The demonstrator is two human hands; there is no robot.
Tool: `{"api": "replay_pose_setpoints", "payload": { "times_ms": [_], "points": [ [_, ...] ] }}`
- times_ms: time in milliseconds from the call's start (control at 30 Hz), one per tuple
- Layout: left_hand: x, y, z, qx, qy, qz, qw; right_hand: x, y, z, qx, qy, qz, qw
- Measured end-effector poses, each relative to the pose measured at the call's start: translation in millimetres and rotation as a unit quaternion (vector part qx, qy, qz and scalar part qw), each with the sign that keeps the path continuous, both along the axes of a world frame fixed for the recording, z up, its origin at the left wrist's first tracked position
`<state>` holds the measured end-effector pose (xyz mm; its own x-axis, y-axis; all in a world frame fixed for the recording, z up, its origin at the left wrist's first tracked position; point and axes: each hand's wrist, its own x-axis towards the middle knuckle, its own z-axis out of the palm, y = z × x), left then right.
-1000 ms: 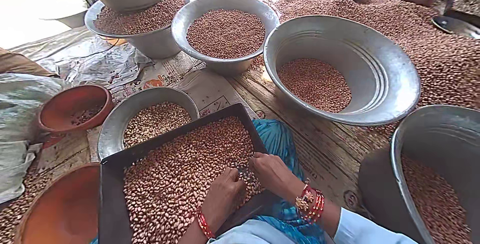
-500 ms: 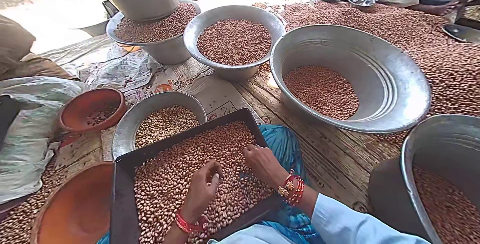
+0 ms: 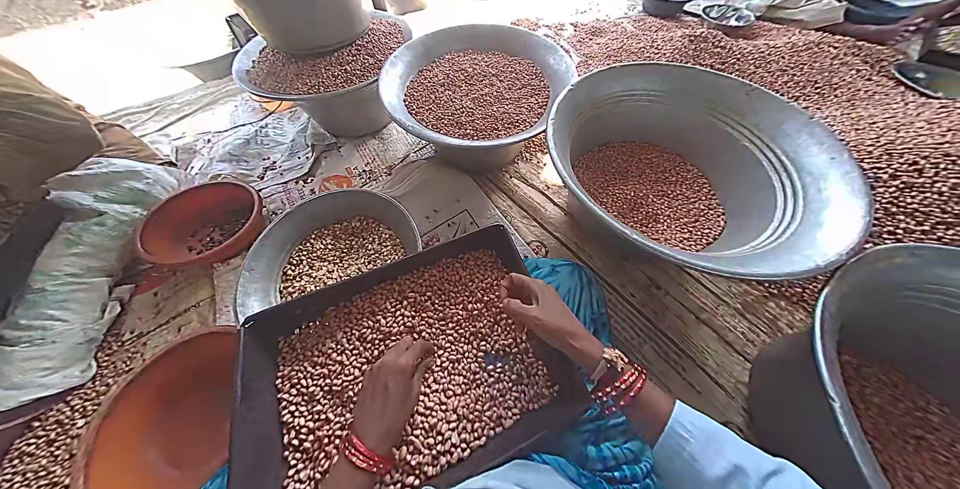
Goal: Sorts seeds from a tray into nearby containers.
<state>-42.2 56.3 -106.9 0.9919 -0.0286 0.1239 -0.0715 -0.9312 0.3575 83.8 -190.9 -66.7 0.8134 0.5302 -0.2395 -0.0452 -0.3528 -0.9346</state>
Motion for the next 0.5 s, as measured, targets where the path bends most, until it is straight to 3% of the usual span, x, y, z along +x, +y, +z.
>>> {"api": "replay_pose_setpoints", "payload": {
  "times_ms": [100,200,267,367,433,500],
  "points": [
    [1,-1,2,-0.006,0.016,0.002,1.000,-1,-7,10,-0.053,-0.031,-0.013,0.998],
    [3,7,8,-0.067,0.053,0.014,0.996,-11,-4,14,-0.247,-0.160,0.118,0.949],
    [9,19,17,-0.210,0.082,0.061,0.972,-20,1,11,-0.340,-0.208,0.198,0.895],
    [21,31,33,-0.395,0.035,0.114,0.911,-30,4,-2,-0.377,-0.263,0.230,0.858],
    [32,30,41,-0.356,0.013,0.118,0.927,-33,5,-8,-0.382,-0.285,0.229,0.849],
    [42,19,42,-0.223,0.011,0.104,0.969,-33,6,-10,-0.380,-0.293,0.227,0.847]
  ]
}}
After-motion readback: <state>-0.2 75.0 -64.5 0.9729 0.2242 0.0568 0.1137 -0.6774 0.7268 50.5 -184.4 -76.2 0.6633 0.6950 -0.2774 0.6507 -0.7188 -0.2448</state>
